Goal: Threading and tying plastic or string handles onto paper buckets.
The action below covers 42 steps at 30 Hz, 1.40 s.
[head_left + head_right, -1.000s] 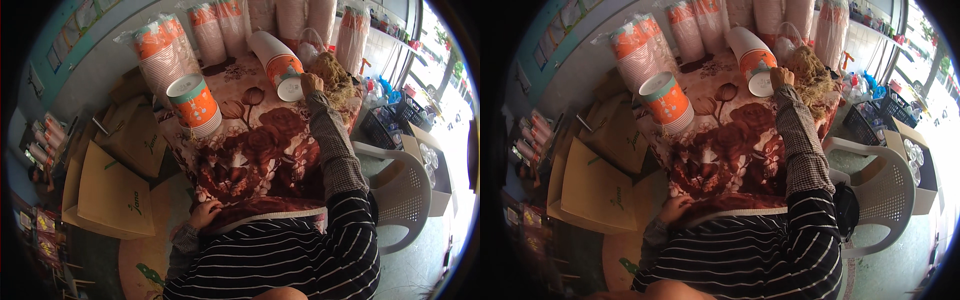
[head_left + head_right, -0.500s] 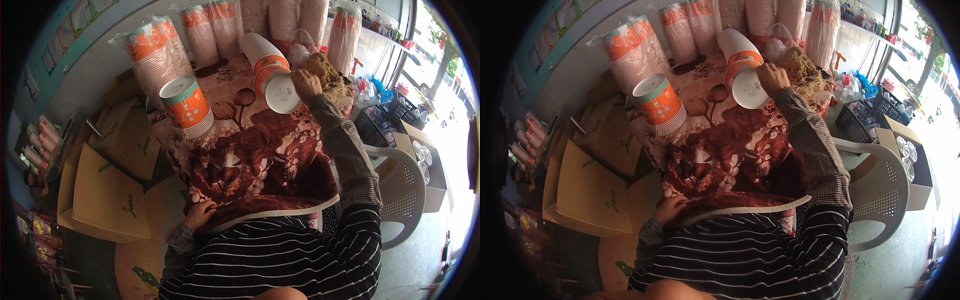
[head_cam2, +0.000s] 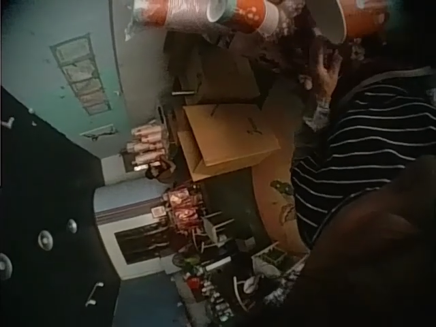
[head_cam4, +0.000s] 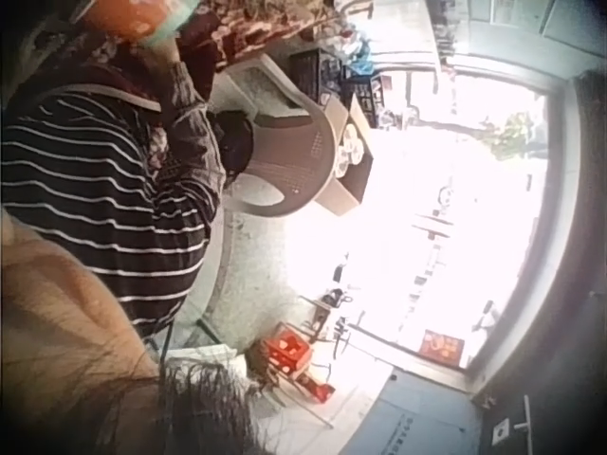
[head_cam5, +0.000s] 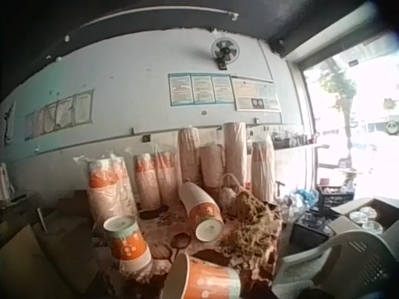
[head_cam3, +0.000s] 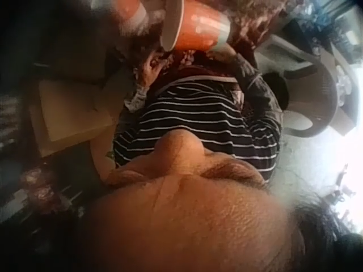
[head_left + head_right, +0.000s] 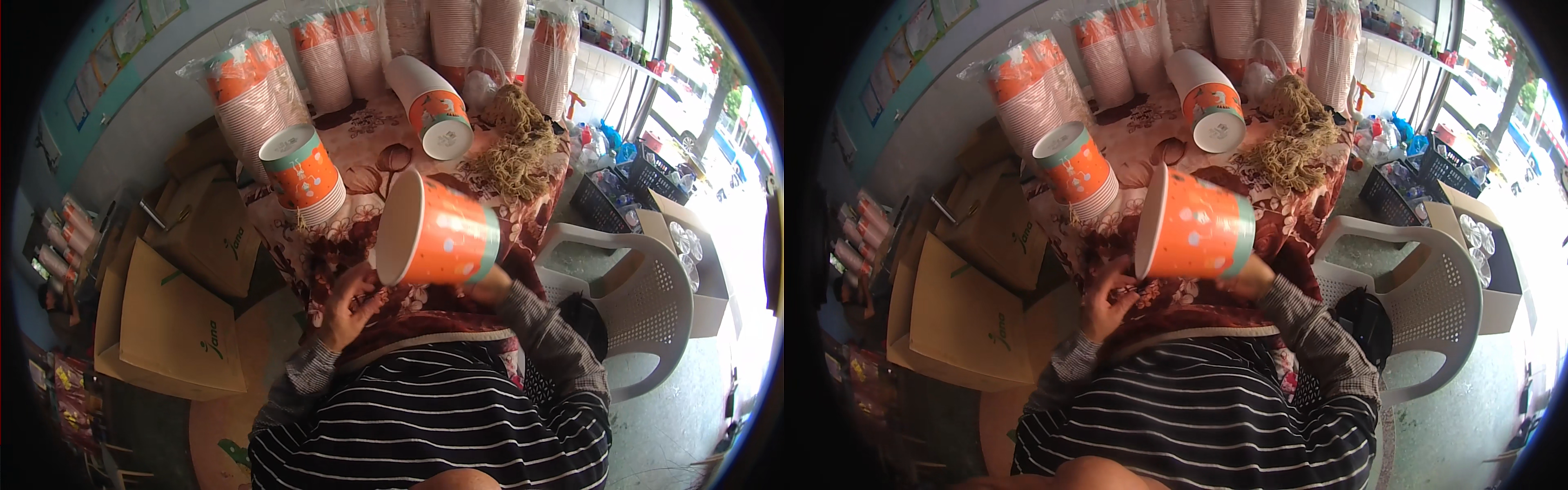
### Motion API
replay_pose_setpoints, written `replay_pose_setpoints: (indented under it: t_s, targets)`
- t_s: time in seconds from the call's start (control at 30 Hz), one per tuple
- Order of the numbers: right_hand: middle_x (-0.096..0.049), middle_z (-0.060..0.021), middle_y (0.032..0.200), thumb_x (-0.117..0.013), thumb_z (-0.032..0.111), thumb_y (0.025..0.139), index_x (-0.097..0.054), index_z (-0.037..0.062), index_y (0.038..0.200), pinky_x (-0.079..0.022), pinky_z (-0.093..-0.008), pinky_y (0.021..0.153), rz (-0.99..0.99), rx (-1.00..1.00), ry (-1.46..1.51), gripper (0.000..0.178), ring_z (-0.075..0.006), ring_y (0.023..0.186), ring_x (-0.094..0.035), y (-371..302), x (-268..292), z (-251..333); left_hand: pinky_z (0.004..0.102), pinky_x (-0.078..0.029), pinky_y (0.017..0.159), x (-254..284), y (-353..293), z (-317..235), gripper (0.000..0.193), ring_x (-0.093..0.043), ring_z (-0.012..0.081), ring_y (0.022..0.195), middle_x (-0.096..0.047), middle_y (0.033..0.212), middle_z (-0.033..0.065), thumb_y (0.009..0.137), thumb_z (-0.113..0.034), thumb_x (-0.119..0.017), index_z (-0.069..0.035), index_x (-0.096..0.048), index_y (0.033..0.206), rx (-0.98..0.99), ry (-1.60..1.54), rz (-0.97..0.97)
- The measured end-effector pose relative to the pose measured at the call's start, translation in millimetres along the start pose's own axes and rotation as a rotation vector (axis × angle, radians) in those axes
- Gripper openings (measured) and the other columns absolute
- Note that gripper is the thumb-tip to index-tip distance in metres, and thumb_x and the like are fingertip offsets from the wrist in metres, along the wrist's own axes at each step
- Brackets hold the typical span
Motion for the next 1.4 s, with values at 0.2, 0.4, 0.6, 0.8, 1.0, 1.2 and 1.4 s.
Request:
replay_pose_setpoints:
  t_s: [0.2,0.4,0.6,0.8,1.0,1.2,1.4]
  targets:
    - [-0.067,-0.0075,0.098,-0.060,0.010,0.091,-0.062,0.0016,0.110,-0.054,-0.0269,0.064,0.137,-0.050,0.293,0.021,-0.0146,0.076,-0.063,-21.4,-50.7,-61.1,0.0333,-0.053,0.082,-23.6,-19.7,-26.9,0.026,-0.063,0.0287,0.102,-0.062,0.117,0.0131,0.084,-0.006,-0.071,-0.003,-0.064,0.109,-0.207,0.077,-0.083]
    - [-0.067,-0.0081,0.096,-0.054,0.018,0.097,-0.061,0.0005,0.117,-0.053,-0.0239,0.059,-0.044,-0.328,-0.120,0.028,-0.0121,0.070,-0.063,-18.5,-43.2,-73.0,0.0350,-0.051,0.077,-20.3,-23.3,-11.8,0.025,-0.062,0.0285,0.091,-0.062,0.103,0.0121,0.084,-0.004,-0.069,-0.004,-0.063,0.109,-0.102,0.116,-0.172]
    - [-0.067,-0.0074,0.087,-0.053,0.020,0.098,-0.062,-0.0017,0.116,-0.051,-0.0218,0.055,-0.064,-0.372,-0.112,0.029,-0.0100,0.067,-0.061,-24.3,-37.4,-77.3,0.0350,-0.051,0.079,-11.4,-20.7,-12.1,0.028,-0.061,0.0281,0.092,-0.059,0.105,0.0124,0.084,-0.003,-0.068,-0.003,-0.061,0.112,-0.111,0.290,-0.178]
    - [-0.066,-0.0042,0.085,-0.054,0.020,0.098,-0.063,0.0001,0.110,-0.050,-0.0196,0.056,-0.043,-0.367,-0.102,0.025,-0.0074,0.065,-0.059,-21.8,-42.0,-83.0,0.0348,-0.051,0.080,-9.0,-19.9,-17.6,0.031,-0.060,0.0280,0.095,-0.058,0.109,0.0131,0.085,-0.002,-0.066,-0.002,-0.059,0.115,-0.138,0.327,-0.166]
    - [-0.065,-0.0053,0.084,-0.053,0.017,0.098,-0.063,0.0003,0.110,-0.051,-0.0212,0.055,-0.031,-0.312,-0.097,0.023,-0.0093,0.066,-0.061,-15.3,-46.1,-90.0,0.0360,-0.050,0.083,-0.4,-21.9,-11.3,0.030,-0.061,0.0295,0.097,-0.059,0.110,0.0137,0.085,-0.002,-0.065,-0.002,-0.059,0.114,-0.066,0.294,-0.148]
    - [-0.065,-0.0053,0.084,-0.054,0.016,0.098,-0.062,-0.0001,0.108,-0.051,-0.0215,0.054,-0.050,-0.324,-0.051,0.020,-0.0101,0.066,-0.062,-18.7,-45.0,-87.4,0.0345,-0.050,0.080,-2.2,-23.9,-5.6,0.028,-0.062,0.0292,0.097,-0.062,0.108,0.0125,0.084,-0.001,-0.066,-0.003,-0.060,0.112,-0.071,0.351,-0.145]
    - [-0.066,-0.0054,0.088,-0.058,0.011,0.093,-0.060,0.0024,0.114,-0.051,-0.0230,0.059,-0.246,-0.174,-0.264,0.023,-0.0113,0.070,-0.062,-13.9,-4.4,-27.1,0.0371,-0.050,0.082,-4.0,-27.4,3.8,0.028,-0.061,0.0300,0.096,-0.059,0.106,0.0135,0.084,-0.001,-0.065,-0.002,-0.060,0.111,-0.058,0.309,-0.124]
Point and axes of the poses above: each hand's wrist, its own y-axis towards the middle knuckle, its own x-axis out of the back of the hand, z = x × y, the point moved 10 cm from there along y, towards the middle knuckle
